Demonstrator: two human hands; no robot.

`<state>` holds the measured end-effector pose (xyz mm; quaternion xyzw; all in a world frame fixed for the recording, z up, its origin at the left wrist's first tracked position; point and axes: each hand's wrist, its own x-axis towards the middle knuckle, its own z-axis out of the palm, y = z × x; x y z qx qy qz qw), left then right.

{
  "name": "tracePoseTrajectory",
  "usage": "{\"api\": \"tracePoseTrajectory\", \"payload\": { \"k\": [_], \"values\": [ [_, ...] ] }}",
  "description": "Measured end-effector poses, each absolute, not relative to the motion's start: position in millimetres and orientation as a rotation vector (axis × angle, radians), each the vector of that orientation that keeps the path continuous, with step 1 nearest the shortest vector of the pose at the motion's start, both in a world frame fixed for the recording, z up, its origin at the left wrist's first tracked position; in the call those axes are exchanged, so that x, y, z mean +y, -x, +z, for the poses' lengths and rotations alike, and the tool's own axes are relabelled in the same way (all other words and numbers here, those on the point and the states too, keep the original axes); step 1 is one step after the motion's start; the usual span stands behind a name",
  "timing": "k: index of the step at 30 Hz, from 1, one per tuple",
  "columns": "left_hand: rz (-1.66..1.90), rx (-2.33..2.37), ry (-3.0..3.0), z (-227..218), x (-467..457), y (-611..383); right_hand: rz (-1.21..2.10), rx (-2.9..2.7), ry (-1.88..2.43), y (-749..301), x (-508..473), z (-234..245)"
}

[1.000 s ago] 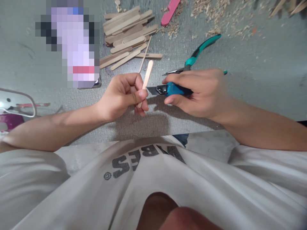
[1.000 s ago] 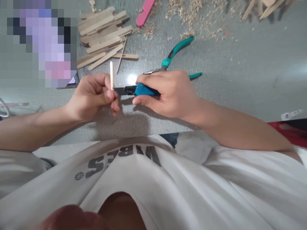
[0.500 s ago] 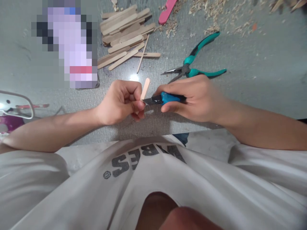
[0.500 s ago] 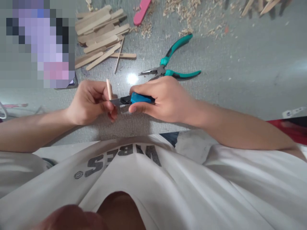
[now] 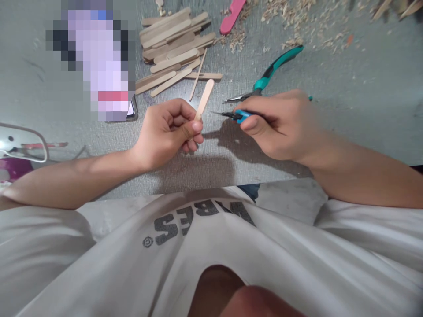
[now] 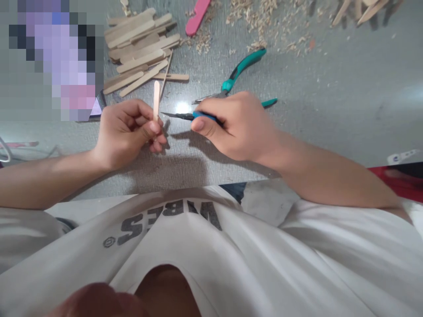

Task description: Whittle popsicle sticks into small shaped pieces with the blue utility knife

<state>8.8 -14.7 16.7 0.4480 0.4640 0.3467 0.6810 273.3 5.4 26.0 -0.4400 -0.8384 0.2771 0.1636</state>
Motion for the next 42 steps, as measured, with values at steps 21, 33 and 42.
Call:
{"api": "tracePoseTrajectory", "payload": {
  "k": [21, 33, 42],
  "values": [
    [0.763, 1.015, -1.037, 16.0, -13.5, -8.4, 0.762, -2.507, 1.287, -273.0, 6.7, 21.6],
    [0.694, 0.924, -1.006, 14.1, -9.6, -6.6, 0.661, -2.453, 1.308, -271.7, 5.7, 13.1],
    [0.731, 0.911, -0.933, 12.0, -9.1, -5.8, 0.697, -2.376, 1.363, -272.7, 6.3, 11.9]
  ]
}}
